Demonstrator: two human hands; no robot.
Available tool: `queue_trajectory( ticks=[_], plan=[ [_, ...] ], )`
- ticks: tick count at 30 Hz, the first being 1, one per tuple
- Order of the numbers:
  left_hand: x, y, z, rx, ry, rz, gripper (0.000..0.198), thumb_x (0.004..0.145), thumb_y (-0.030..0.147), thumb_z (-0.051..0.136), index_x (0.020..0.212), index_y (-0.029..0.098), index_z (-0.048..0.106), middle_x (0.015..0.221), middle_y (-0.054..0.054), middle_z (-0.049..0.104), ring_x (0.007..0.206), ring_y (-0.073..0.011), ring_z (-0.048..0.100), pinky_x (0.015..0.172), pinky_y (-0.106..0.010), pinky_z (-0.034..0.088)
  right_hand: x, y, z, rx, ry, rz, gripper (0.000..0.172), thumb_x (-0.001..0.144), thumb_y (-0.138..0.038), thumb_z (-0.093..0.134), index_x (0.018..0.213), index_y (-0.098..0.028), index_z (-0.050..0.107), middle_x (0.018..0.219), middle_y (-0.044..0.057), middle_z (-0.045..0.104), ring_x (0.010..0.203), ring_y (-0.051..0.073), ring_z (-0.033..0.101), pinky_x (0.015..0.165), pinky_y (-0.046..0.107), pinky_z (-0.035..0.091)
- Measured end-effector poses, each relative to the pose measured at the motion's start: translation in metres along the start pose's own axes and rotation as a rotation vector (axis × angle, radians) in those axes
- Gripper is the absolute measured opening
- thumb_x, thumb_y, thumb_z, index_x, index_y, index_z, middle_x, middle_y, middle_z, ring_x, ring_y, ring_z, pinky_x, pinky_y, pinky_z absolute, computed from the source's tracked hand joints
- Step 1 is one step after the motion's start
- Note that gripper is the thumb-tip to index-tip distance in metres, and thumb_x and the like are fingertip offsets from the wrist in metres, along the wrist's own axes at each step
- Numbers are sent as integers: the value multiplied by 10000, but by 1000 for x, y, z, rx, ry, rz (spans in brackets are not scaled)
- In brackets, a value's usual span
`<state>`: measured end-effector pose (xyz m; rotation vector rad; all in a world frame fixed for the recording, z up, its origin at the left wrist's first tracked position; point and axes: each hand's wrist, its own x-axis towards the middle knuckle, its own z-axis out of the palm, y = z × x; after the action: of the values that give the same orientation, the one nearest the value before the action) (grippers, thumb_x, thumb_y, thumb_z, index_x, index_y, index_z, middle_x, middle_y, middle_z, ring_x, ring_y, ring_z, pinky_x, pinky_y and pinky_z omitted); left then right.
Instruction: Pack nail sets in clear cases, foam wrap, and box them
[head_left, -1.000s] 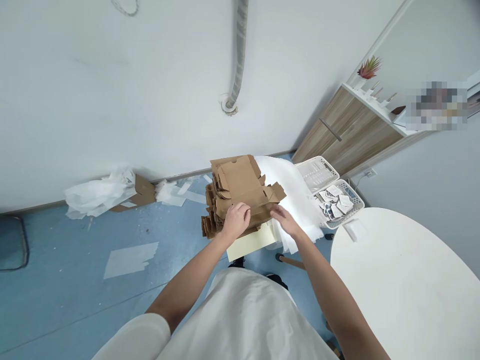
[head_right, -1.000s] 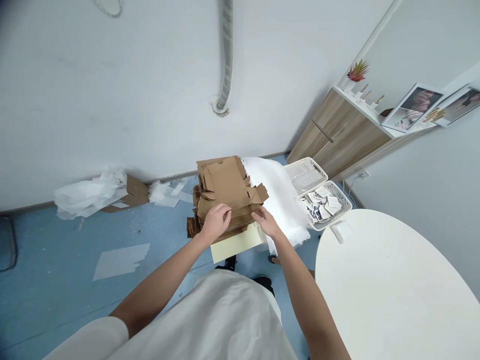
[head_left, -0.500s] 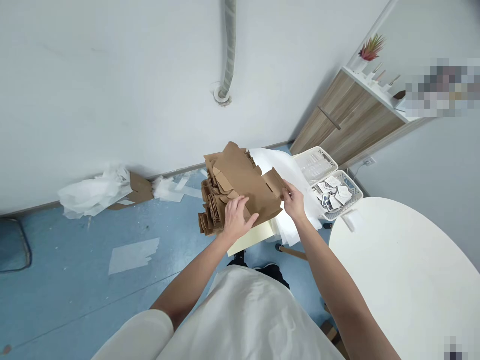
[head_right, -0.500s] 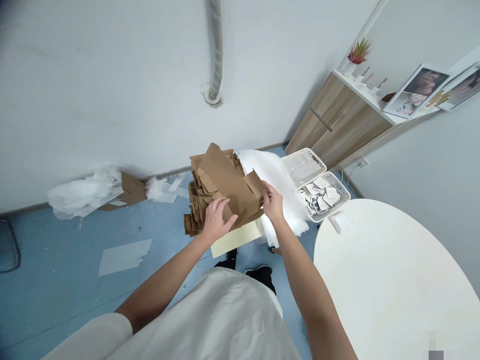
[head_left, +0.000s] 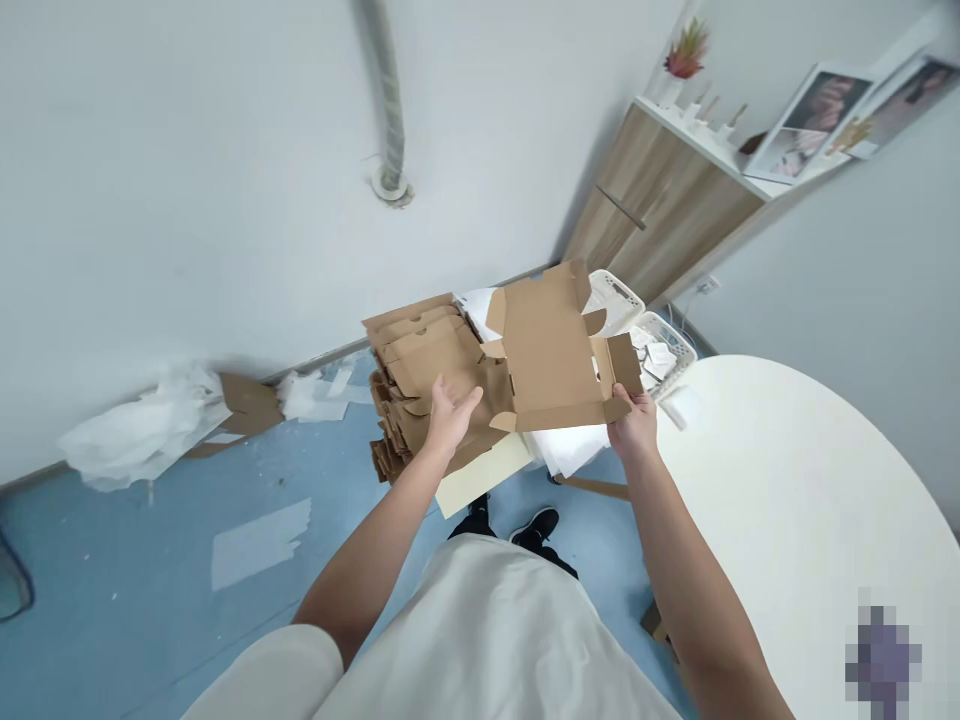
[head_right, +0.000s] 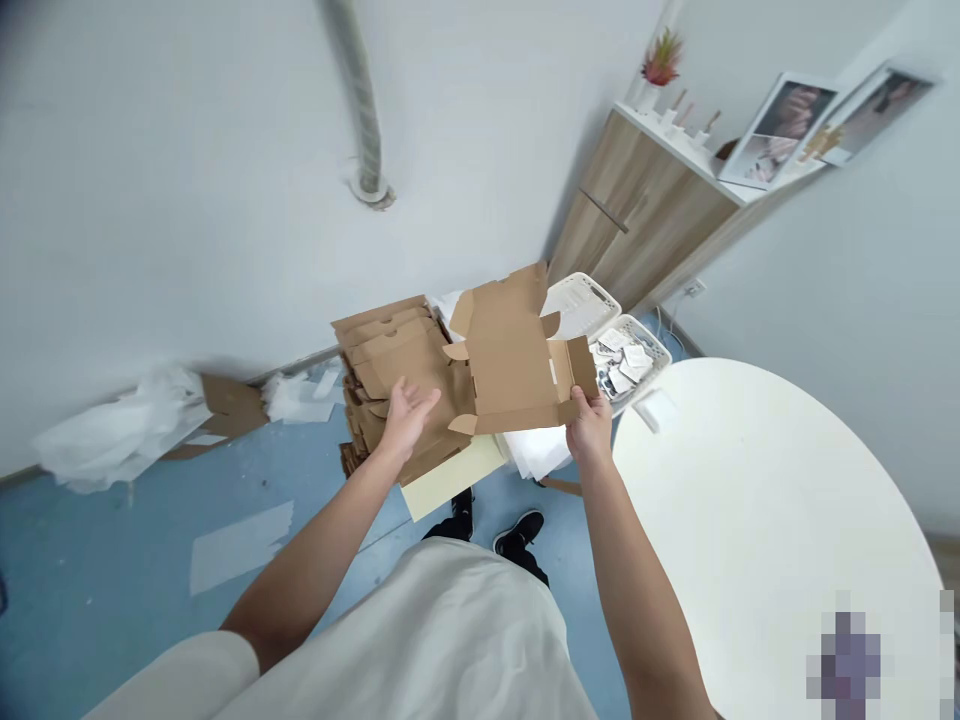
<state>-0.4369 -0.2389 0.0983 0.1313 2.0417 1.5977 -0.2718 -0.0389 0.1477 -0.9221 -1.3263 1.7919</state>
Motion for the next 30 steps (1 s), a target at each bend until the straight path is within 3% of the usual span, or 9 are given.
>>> queue_trajectory(
  ticks=[4, 8, 13, 16, 21, 24, 30],
  plan=[
    [-1, 5, 54, 2, -273, -109, 837, 648, 483, 633, 1316, 227, 199, 1292, -164, 383, 1094, -239, 473, 816, -343, 431, -17, -18, -53, 69, 121, 27, 334, 705, -306, 585, 1025, -210, 562, 1012, 43, 624, 886, 174, 596, 774, 339, 473],
    [-20, 16, 116, -14, -479, -44, 651, 679, 416, 619, 1231, 189, 358, 1075, -120, 569, 929, -195, 568, 724, -298, 456, -44, -32, -111, 117, 257, 6, 374, 690, -320, 598, 1041, -198, 553, 1001, 60, 622, 864, 177, 597, 754, 338, 473],
    [-57, 21, 181, -24, -598, 245, 288, 697, 303, 568, 935, 141, 547, 860, -48, 622, 752, -142, 580, 670, -262, 453, -91, -36, -192, 63, 517, -109, 367, 679, -345, 590, 1015, -206, 542, 952, 40, 619, 787, 147, 591, 704, 311, 463],
    [-85, 19, 215, 138, -631, 429, 229, 706, 284, 543, 884, 140, 562, 785, -27, 611, 682, -125, 556, 610, -232, 432, -122, -32, -242, -68, 683, -140, 304, 711, -389, 530, 950, -202, 555, 891, 22, 613, 729, 134, 569, 654, 284, 452],
    [-137, 12, 271, 459, -648, 714, 156, 702, 281, 534, 780, 155, 582, 707, -12, 553, 634, -121, 506, 585, -228, 395, -171, -17, -318, -426, 880, -57, 269, 732, -388, 456, 781, -164, 597, 885, 52, 577, 779, 161, 520, 677, 278, 419],
    [-163, 2, 302, 610, -709, 788, 140, 707, 270, 519, 762, 158, 583, 683, -11, 533, 633, -126, 490, 593, -232, 382, -195, -6, -352, -555, 893, 21, 259, 725, -348, 425, 761, -166, 605, 835, 50, 580, 759, 168, 511, 663, 274, 397],
    [-186, -37, 343, 752, -900, 627, 159, 708, 257, 517, 821, 170, 588, 682, -9, 583, 592, -126, 502, 586, -239, 381, -222, 21, -384, -624, 812, 150, 347, 694, -324, 396, 917, -168, 612, 858, 52, 594, 675, 152, 507, 658, 289, 386]
  ],
)
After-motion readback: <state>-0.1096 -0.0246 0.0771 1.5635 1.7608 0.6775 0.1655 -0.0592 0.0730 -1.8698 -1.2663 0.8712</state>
